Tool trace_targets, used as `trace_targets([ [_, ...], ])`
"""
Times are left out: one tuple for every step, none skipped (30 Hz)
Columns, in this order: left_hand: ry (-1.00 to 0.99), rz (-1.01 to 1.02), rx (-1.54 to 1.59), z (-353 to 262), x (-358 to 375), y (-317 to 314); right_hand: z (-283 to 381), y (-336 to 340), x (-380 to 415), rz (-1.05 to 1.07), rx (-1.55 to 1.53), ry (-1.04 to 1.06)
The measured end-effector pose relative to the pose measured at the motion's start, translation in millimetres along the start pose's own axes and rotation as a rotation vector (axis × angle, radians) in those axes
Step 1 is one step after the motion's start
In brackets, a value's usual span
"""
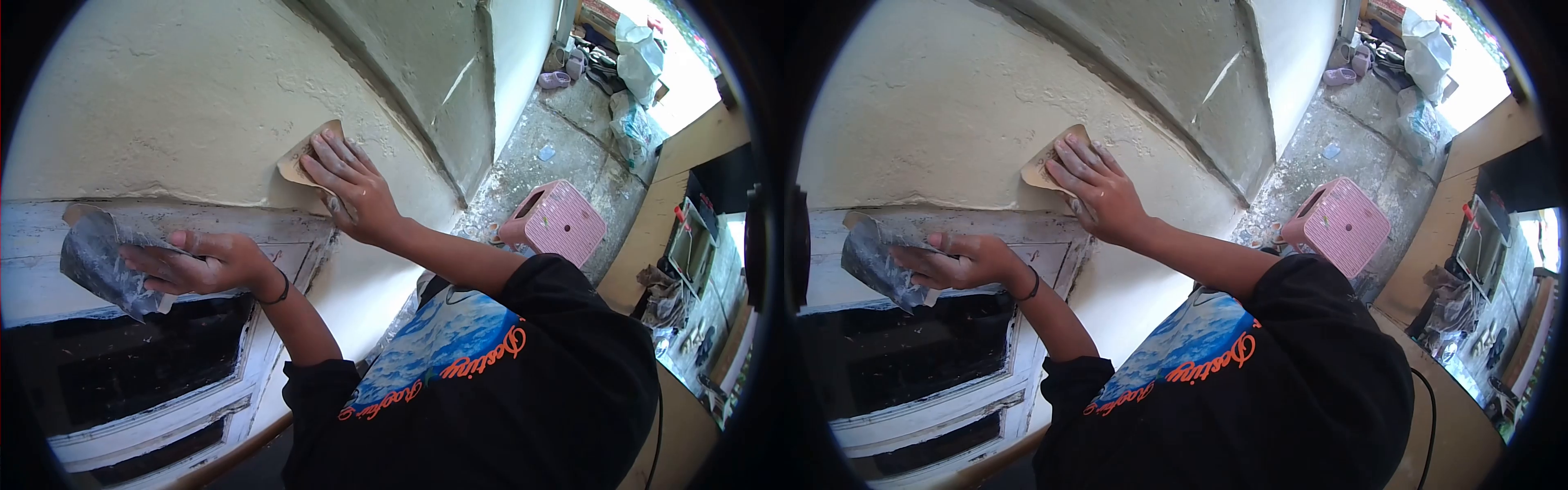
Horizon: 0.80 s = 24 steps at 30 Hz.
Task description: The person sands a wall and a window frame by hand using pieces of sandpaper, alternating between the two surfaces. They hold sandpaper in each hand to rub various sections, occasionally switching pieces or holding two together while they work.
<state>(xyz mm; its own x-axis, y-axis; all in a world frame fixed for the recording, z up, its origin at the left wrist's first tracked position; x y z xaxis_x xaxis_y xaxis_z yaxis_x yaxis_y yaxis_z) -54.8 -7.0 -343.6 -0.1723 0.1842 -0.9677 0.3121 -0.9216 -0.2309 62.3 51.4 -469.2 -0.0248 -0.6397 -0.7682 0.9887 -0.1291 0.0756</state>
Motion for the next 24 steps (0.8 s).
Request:
trace_targets([
  [-0.011, -0.001, 0.005, 1, 0, 0, -11, 1, 7, 0.034, 0.059, 0.032],
  [-0.010, -0.005, 0.002, 2, 1, 0, -22, 2, 19, 0.035, 0.058, 0.036],
  [-0.018, -0.011, 0.007, 3, 1, 0, -35, 3, 33, 0.058, 0.102, 0.006],
  [-0.025, -0.016, 0.012, 3, 2, -1, -41, 6, 38, 0.081, 0.147, -0.023],
  [-0.025, -0.014, 0.009, 2, 3, -1, -44, 9, 46, 0.085, 0.154, -0.083],
  [-0.018, -0.015, 0.009, 2, 3, 0, -44, 9, 52, 0.087, 0.152, -0.088],
  [-0.010, -0.021, 0.008, 2, 3, -1, -37, 11, 47, 0.050, 0.146, -0.066],
  [-0.014, -0.023, 0.007, 1, 2, -2, -28, 14, 36, 0.011, 0.136, -0.043],
  [-0.005, -0.022, 0.006, 0, 2, -2, -14, 14, 22, -0.020, 0.064, -0.001],
  [0.001, -0.016, 0.004, 0, 2, 0, -2, 12, 9, -0.015, 0.055, -0.008],
  [-0.007, -0.010, -0.004, -1, 2, 2, 8, 10, -3, -0.023, 0.004, 0.008],
  [-0.004, -0.006, 0.008, -2, 2, 2, 10, 7, -11, -0.034, -0.045, 0.028],
  [0.001, -0.006, 0.021, -2, 1, 0, 2, 0, -10, 0.001, 0.008, 0.028],
  [-0.003, -0.006, 0.018, -1, 1, 0, -8, -2, -2, 0.002, 0.003, 0.028],
  [-0.019, -0.006, 0.010, 0, 2, -1, -22, 0, 10, 0.040, 0.079, 0.055],
  [-0.035, -0.006, 0.000, 2, 3, -1, -35, 2, 24, 0.080, 0.155, 0.085],
  [-0.036, -0.006, -0.011, 2, 4, -2, -50, 2, 43, 0.086, 0.148, 0.089],
  [-0.028, -0.008, 0.005, 2, 4, -4, -67, 2, 65, 0.078, 0.135, -0.010],
  [-0.023, -0.004, 0.020, 2, 4, -2, -63, 5, 68, 0.072, 0.120, -0.115],
  [-0.029, -0.001, 0.011, 4, 4, 1, -57, 5, 70, 0.077, 0.110, -0.117],
  [-0.032, 0.003, 0.005, 4, 4, 0, -49, 5, 68, 0.035, 0.088, -0.092],
  [-0.031, 0.004, 0.000, 3, 4, -1, -37, 9, 53, -0.008, 0.067, -0.064],
  [-0.033, 0.005, -0.005, 1, 4, -2, -19, 8, 34, -0.006, 0.029, 0.003],
  [-0.016, 0.013, 0.003, 0, 4, -1, -6, 7, 21, -0.001, 0.022, -0.006],
])
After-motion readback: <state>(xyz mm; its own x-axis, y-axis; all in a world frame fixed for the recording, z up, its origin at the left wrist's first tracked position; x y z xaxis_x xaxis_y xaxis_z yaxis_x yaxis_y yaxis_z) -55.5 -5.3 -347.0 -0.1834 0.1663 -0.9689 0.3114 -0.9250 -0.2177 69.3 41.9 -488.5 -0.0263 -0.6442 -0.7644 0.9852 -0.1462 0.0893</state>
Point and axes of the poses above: each hand's wrist, its own x-axis away from the middle knuckle, its own y-axis out of the back of the hand, z = x × y, the point moved 2 cm from there along -x, towards the middle knuckle, and after that the axes turned 11 degrees about -z, right-handed, at the moved point
